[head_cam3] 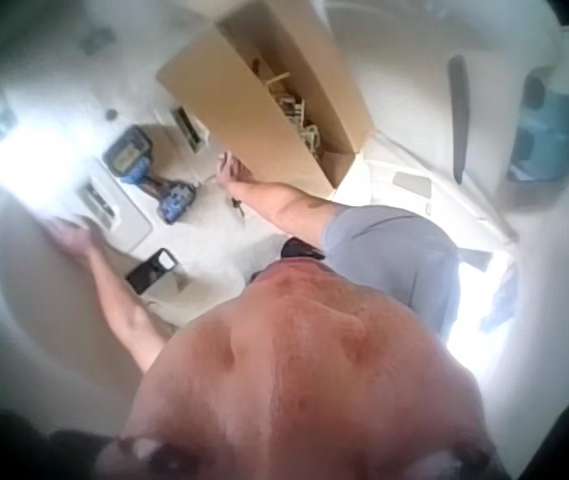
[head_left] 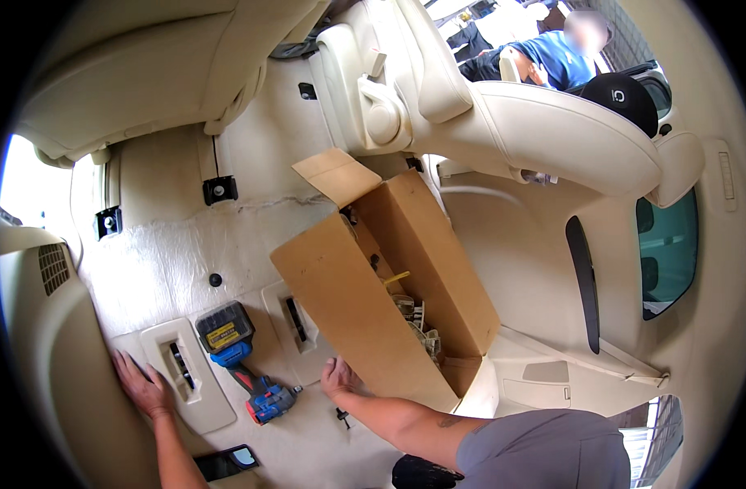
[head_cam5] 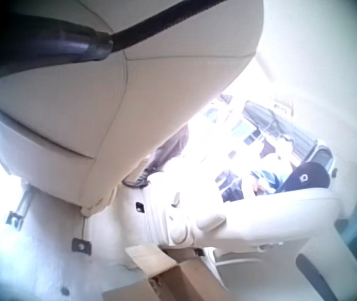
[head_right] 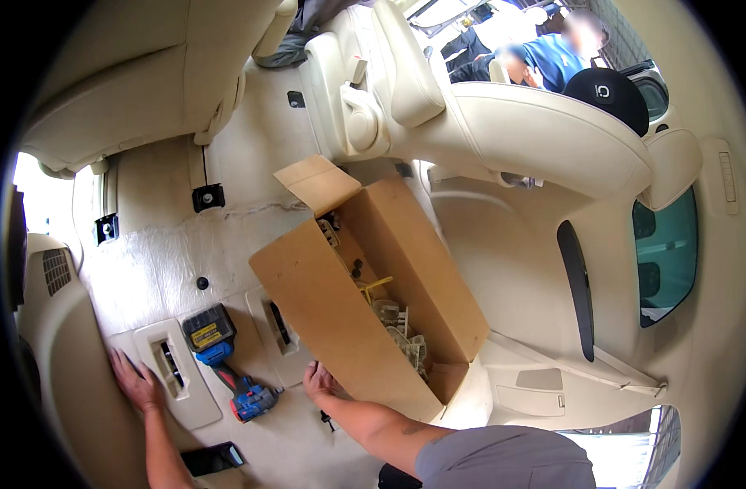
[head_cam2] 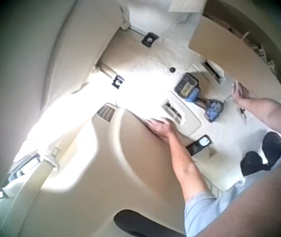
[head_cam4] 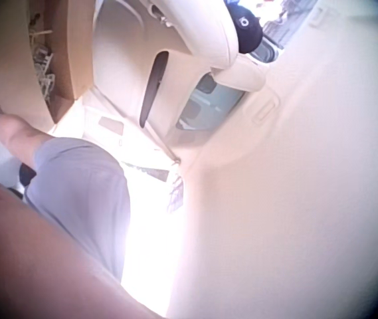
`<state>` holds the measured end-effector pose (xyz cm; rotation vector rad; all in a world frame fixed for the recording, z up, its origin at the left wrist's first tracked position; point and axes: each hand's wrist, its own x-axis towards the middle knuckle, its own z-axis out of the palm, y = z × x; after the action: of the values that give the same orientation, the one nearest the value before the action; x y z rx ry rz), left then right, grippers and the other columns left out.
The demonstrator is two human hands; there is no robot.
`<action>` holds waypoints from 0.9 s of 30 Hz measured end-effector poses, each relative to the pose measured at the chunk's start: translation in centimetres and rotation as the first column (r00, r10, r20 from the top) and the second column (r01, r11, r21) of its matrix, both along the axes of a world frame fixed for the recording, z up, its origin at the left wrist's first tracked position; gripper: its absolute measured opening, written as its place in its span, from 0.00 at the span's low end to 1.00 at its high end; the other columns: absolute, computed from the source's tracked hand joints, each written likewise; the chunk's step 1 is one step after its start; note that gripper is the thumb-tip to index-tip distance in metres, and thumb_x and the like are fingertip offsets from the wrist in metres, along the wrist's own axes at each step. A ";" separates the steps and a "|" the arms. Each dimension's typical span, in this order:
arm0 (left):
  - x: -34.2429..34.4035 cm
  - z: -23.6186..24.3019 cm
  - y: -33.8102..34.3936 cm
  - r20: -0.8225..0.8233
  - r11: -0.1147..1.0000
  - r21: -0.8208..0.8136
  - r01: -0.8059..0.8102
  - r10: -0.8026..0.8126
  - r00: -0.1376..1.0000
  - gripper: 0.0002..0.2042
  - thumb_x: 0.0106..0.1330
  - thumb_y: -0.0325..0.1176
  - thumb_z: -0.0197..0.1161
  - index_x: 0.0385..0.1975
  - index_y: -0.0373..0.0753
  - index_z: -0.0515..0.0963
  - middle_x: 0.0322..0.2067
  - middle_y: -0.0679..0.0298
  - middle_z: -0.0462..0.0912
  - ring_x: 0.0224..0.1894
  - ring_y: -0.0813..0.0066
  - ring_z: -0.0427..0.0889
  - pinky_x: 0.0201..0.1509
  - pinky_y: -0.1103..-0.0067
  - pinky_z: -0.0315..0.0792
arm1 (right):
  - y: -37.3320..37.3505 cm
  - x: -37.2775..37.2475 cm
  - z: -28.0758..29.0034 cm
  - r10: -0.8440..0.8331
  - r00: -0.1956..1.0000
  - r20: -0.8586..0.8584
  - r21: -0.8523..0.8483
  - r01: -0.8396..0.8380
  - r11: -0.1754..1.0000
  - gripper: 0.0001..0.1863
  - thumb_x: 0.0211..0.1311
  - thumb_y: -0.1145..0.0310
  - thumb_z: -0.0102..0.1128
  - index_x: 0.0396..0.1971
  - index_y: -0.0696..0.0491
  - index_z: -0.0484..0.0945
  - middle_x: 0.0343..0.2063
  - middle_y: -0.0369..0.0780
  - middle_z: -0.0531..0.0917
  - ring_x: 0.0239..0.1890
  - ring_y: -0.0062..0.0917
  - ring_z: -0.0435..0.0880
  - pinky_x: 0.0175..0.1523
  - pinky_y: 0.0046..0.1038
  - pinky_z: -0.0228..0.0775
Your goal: The person is kneeling on the floor of a car's rear passenger area, installing beige plastic trim pieces. They use a cordless power drill to secure the parts to the floor and handle several plastic components from a cardboard box.
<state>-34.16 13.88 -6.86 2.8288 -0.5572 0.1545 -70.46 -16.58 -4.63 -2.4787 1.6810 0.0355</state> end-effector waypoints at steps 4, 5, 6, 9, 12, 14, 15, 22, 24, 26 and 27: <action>-0.1 -0.3 0.3 0.017 1.000 -0.028 0.005 -0.005 1.000 0.30 0.69 0.36 0.53 0.70 0.30 0.62 0.72 0.48 0.60 0.74 0.48 0.58 0.78 0.59 0.50 | 0.2 1.0 1.5 0.014 0.997 0.076 -0.053 -0.010 0.999 0.20 0.65 0.56 0.50 0.44 0.58 0.74 0.43 0.56 0.81 0.49 0.53 0.79 0.53 0.53 0.68; -0.1 -0.3 0.3 0.019 1.000 -0.009 0.003 -0.003 1.000 0.30 0.69 0.36 0.53 0.70 0.30 0.62 0.72 0.48 0.60 0.74 0.48 0.58 0.78 0.59 0.51 | 0.1 1.2 1.9 0.021 0.996 0.081 -0.061 -0.016 0.998 0.20 0.65 0.56 0.50 0.44 0.58 0.74 0.43 0.56 0.81 0.49 0.53 0.79 0.53 0.52 0.67; 0.0 -0.3 0.5 0.027 1.000 0.014 -0.002 0.002 1.000 0.30 0.69 0.37 0.53 0.70 0.30 0.62 0.72 0.48 0.60 0.74 0.48 0.58 0.78 0.59 0.51 | 0.2 1.6 2.0 0.030 0.995 0.093 -0.067 -0.024 0.997 0.20 0.65 0.56 0.50 0.44 0.58 0.74 0.43 0.56 0.81 0.49 0.53 0.79 0.54 0.52 0.67; -0.2 -1.3 -0.2 0.047 1.000 0.021 0.000 -0.001 0.999 0.30 0.69 0.38 0.53 0.70 0.31 0.63 0.72 0.48 0.61 0.73 0.48 0.59 0.77 0.60 0.52 | -0.2 1.1 3.0 0.002 0.997 0.083 -0.078 0.005 0.997 0.20 0.65 0.56 0.50 0.45 0.59 0.75 0.45 0.55 0.82 0.52 0.52 0.78 0.57 0.51 0.67; -0.4 -1.2 -0.4 0.038 1.000 -0.010 -0.025 0.026 0.999 0.30 0.69 0.38 0.54 0.69 0.32 0.64 0.71 0.48 0.62 0.73 0.50 0.60 0.77 0.62 0.53 | 0.1 1.6 3.7 0.014 0.996 0.087 -0.124 -0.003 0.992 0.22 0.66 0.57 0.50 0.48 0.59 0.75 0.48 0.55 0.82 0.55 0.52 0.77 0.61 0.49 0.66; 0.2 -2.6 0.2 0.043 1.000 -0.013 -0.017 0.018 0.999 0.31 0.68 0.40 0.57 0.69 0.32 0.65 0.71 0.48 0.63 0.73 0.51 0.61 0.77 0.63 0.53 | -0.1 1.7 3.7 -0.016 0.997 0.077 -0.054 0.020 0.998 0.22 0.66 0.57 0.50 0.49 0.60 0.75 0.49 0.55 0.82 0.56 0.52 0.77 0.62 0.49 0.66; 1.5 -4.3 2.3 0.057 0.999 0.033 0.010 -0.012 0.998 0.31 0.67 0.41 0.58 0.68 0.32 0.65 0.71 0.48 0.64 0.73 0.51 0.61 0.77 0.63 0.54 | 0.7 2.0 3.4 -0.020 0.997 0.079 0.004 0.020 1.000 0.22 0.66 0.57 0.50 0.50 0.60 0.75 0.49 0.55 0.82 0.56 0.52 0.77 0.62 0.50 0.66; -3.3 4.7 1.2 -0.077 0.997 -0.064 -0.041 0.036 0.996 0.26 0.71 0.51 0.56 0.53 0.31 0.77 0.51 0.41 0.80 0.56 0.44 0.77 0.62 0.59 0.70 | 2.3 2.8 3.7 0.006 0.990 0.140 -0.078 0.005 0.997 0.17 0.67 0.56 0.50 0.39 0.55 0.76 0.38 0.51 0.84 0.46 0.50 0.81 0.50 0.52 0.71; -13.1 6.9 -2.7 -0.136 0.975 -0.223 -0.018 -0.012 0.991 0.21 0.69 0.41 0.62 0.54 0.31 0.76 0.49 0.44 0.81 0.55 0.44 0.78 0.63 0.60 0.70 | 1.6 2.2 5.6 -0.061 0.995 0.081 0.100 0.053 0.994 0.21 0.66 0.56 0.49 0.50 0.56 0.77 0.45 0.51 0.84 0.53 0.48 0.79 0.57 0.51 0.69; -25.6 6.0 -4.1 0.034 0.904 -0.398 0.153 -0.152 0.988 0.20 0.65 0.34 0.65 0.54 0.33 0.76 0.50 0.46 0.81 0.56 0.44 0.77 0.65 0.59 0.69 | -0.4 -0.2 3.6 0.067 0.978 0.199 -0.053 -0.057 0.997 0.20 0.64 0.57 0.51 0.48 0.56 0.77 0.45 0.50 0.83 0.51 0.47 0.79 0.58 0.51 0.67; -32.7 9.1 -6.0 -0.093 0.854 -0.493 0.166 -0.242 0.966 0.19 0.64 0.33 0.65 0.53 0.34 0.77 0.50 0.47 0.81 0.56 0.45 0.77 0.65 0.59 0.68 | -2.8 -2.8 1.7 0.183 0.955 0.235 -0.238 -0.126 0.963 0.19 0.62 0.58 0.53 0.46 0.56 0.77 0.46 0.49 0.82 0.50 0.46 0.78 0.59 0.51 0.66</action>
<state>-66.90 7.85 2.24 2.2557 -0.6739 0.0278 -73.23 -19.40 -2.93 -2.6305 1.4508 -0.4579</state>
